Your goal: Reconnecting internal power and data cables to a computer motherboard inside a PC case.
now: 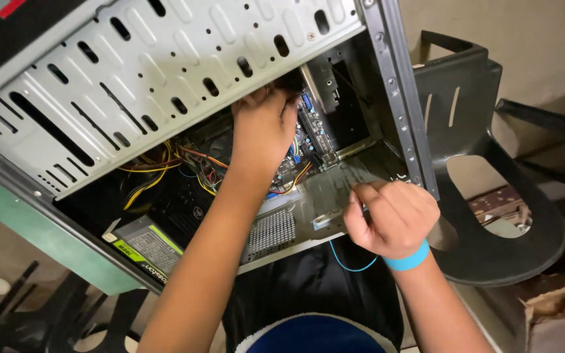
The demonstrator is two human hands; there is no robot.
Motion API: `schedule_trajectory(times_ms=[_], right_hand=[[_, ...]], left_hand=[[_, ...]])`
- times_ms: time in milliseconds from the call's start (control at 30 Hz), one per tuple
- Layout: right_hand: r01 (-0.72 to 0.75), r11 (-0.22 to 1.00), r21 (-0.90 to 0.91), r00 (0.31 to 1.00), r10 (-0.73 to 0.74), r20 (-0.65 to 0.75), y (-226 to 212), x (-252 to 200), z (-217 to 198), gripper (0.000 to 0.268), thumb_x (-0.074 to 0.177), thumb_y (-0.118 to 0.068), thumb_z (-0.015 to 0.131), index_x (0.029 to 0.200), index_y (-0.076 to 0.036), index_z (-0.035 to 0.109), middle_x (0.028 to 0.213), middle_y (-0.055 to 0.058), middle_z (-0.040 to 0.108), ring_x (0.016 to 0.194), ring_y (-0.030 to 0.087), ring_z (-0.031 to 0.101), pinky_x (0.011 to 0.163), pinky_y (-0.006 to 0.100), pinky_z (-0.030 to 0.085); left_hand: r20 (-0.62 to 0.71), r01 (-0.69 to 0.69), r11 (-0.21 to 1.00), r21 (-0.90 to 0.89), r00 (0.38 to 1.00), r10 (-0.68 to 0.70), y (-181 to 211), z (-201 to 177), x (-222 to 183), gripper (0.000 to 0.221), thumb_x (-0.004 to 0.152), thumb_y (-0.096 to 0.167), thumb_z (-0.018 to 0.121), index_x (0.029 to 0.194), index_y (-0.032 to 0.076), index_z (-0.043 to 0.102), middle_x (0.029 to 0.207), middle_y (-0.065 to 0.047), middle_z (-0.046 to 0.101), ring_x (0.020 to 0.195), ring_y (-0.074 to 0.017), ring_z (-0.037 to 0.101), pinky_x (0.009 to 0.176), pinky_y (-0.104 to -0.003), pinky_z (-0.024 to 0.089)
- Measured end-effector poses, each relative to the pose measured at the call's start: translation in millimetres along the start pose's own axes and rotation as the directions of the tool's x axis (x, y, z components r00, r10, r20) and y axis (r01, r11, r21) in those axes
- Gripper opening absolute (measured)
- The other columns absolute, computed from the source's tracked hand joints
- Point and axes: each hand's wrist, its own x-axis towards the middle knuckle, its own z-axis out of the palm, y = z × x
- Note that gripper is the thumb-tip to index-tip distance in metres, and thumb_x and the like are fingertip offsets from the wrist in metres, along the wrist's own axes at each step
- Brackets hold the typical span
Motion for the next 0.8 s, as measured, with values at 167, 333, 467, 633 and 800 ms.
schedule_trajectory(times_ms=[167,333,467,633,800], right_hand=[[-0.013,1.0,0.006,1.0,0.013,0.012,-1.1,0.4,0.1,0.015,0.097,-0.01,0.074,0.084,-0.005,0.078,0.065,0.008,0.058,0.049,0.027,0.049,0.052,0.039,0.045],[-0.025,0.999,0.021,1.0,0.025,0.005,-0.7,-1.3,0.5,0.015,0.096,-0.011,0.073,0.083,-0.004,0.078,0.064,0.008,0.058,0.049,0.027,0.05,0.051,0.039,0.045],[-0.022,1.0,0.02,1.0,0.022,-0.002,-1.0,-2.0,-0.2,0.015,0.096,-0.012,0.073,0.083,-0.005,0.078,0.065,0.008,0.059,0.05,0.027,0.05,0.052,0.039,0.045],[-0.022,1.0,0.017,1.0,0.022,-0.013,0.4,-0.5,0.9,0.015,0.096,-0.011,0.073,0.084,-0.005,0.079,0.065,0.008,0.059,0.049,0.026,0.049,0.051,0.038,0.044],[-0.022,0.999,0.03,0.999,0.022,-0.023,1.1,-0.8,1.4,0.015,0.096,-0.012,0.073,0.084,-0.005,0.079,0.066,0.008,0.061,0.049,0.026,0.049,0.051,0.038,0.044]], left_hand=[[-0.036,-0.034,0.998,0.05,0.999,0.036,1.5,2.8,1.3,0.009,0.094,0.03,0.074,0.097,0.021,0.076,0.083,-0.008,0.066,0.077,-0.0406,0.071,0.081,-0.056,0.055],[0.001,-0.055,0.996,0.077,0.998,0.055,5.1,-2.7,2.4,0.024,0.094,0.026,0.068,0.105,0.005,0.072,0.086,-0.016,0.064,0.081,-0.0445,0.067,0.08,-0.059,0.055],[0.046,-0.096,0.985,0.142,0.995,0.091,-0.6,1.6,-3.3,0.027,0.092,0.026,0.068,0.108,0.004,0.072,0.089,-0.015,0.063,0.086,-0.0435,0.067,0.085,-0.061,0.056],[0.092,-0.113,0.981,0.155,0.991,0.099,-12.2,12.6,-9.2,0.024,0.095,0.03,0.068,0.108,0.011,0.074,0.095,-0.012,0.064,0.094,-0.0449,0.068,0.086,-0.067,0.054],[0.094,-0.095,0.992,0.084,0.992,0.087,-6.7,-1.2,-1.3,0.016,0.094,0.028,0.071,0.105,0.017,0.076,0.093,-0.011,0.067,0.084,-0.0443,0.069,0.09,-0.068,0.051]])
